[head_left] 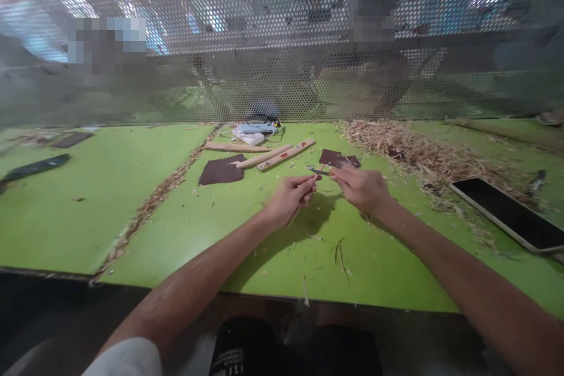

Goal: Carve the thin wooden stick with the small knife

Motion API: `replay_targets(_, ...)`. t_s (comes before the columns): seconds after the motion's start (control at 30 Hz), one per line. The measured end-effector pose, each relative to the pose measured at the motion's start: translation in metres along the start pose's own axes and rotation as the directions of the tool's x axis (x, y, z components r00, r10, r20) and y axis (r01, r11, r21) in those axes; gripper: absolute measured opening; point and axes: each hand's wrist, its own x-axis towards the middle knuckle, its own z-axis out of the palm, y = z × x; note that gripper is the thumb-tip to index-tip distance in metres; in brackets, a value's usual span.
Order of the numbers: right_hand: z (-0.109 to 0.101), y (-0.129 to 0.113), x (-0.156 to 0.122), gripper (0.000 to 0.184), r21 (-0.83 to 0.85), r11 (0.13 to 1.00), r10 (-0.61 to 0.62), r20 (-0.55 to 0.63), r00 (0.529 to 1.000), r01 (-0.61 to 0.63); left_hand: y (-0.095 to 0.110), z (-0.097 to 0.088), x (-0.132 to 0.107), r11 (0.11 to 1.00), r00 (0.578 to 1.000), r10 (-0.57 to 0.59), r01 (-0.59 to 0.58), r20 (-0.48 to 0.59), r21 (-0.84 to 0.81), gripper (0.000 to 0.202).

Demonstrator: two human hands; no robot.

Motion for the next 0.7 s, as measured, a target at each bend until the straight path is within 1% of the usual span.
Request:
replay_targets(0.07,0.002,0.002,0.0,0.044,-0.027,1.0,0.0,-0.019,1.0,0.0,0.002,0.001,0.0,1.0,1.0,-0.001,0.001,-0.006,-0.001,0.04)
replay_targets(0.13,0.004,0.01,0.0,0.041,-0.033,0.999,0.003,-0.04,0.999,-0.005,0.004,0.003,-0.001,1.0,1.0,-0.004,0.004,-0.015,-0.014,0.037)
replay_targets(0.23,0.003,0.035,-0.002,0.042,-0.01,0.996,0.087,-0.064,0.994,-0.087,0.006,0.005,-0.004,1.0,1.0,-0.024,0.024,0.019,-0.001,0.034)
replay_targets(0.27,0.001,0.046,-0.003,0.044,-0.006,0.99,0.137,-0.087,0.987,-0.138,0.006,0.005,-0.004,1.0,0.999,-0.023,0.023,0.039,0.0,0.035)
replay_targets(0.33,-0.003,0.063,-0.005,0.038,0.004,0.976,0.215,-0.198,0.956,-0.219,0.006,0.004,-0.003,1.0,0.998,-0.012,0.013,0.06,-0.008,0.04)
replay_targets(0.37,-0.004,0.068,-0.006,0.034,0.026,0.972,0.234,-0.237,0.943,-0.234,0.005,0.004,-0.003,1.0,0.998,-0.008,0.009,0.059,-0.016,0.042)
replay_targets(0.4,-0.005,0.069,-0.006,0.032,0.061,0.971,0.238,-0.247,0.939,-0.23,0.005,0.003,-0.001,1.0,0.999,-0.006,0.008,0.054,-0.023,0.044)
replay_targets(0.43,-0.005,0.066,-0.006,0.032,0.102,0.971,0.236,-0.236,0.943,-0.217,0.004,0.002,0.0,1.0,0.999,-0.009,0.011,0.053,-0.026,0.045)
replay_targets(0.47,-0.004,0.06,-0.005,0.033,0.146,0.97,0.222,-0.201,0.954,-0.194,0.004,0.001,0.0,1.0,0.998,-0.013,0.014,0.056,-0.027,0.046)
replay_targets(0.57,0.003,0.03,-0.003,0.036,0.232,0.968,0.126,-0.098,0.987,-0.101,0.004,0.0,0.001,1.0,0.997,-0.004,0.006,0.079,-0.023,0.046)
replay_targets(0.63,0.006,0.012,-0.003,0.037,0.232,0.972,0.046,-0.061,0.997,-0.031,0.004,0.0,0.001,1.0,0.995,0.004,-0.003,0.098,-0.007,0.046)
replay_targets(0.7,0.007,0.0,-0.003,0.039,0.196,0.981,0.007,-0.039,0.999,0.001,0.004,0.0,0.0,1.0,0.995,0.008,-0.01,0.102,0.019,0.045)
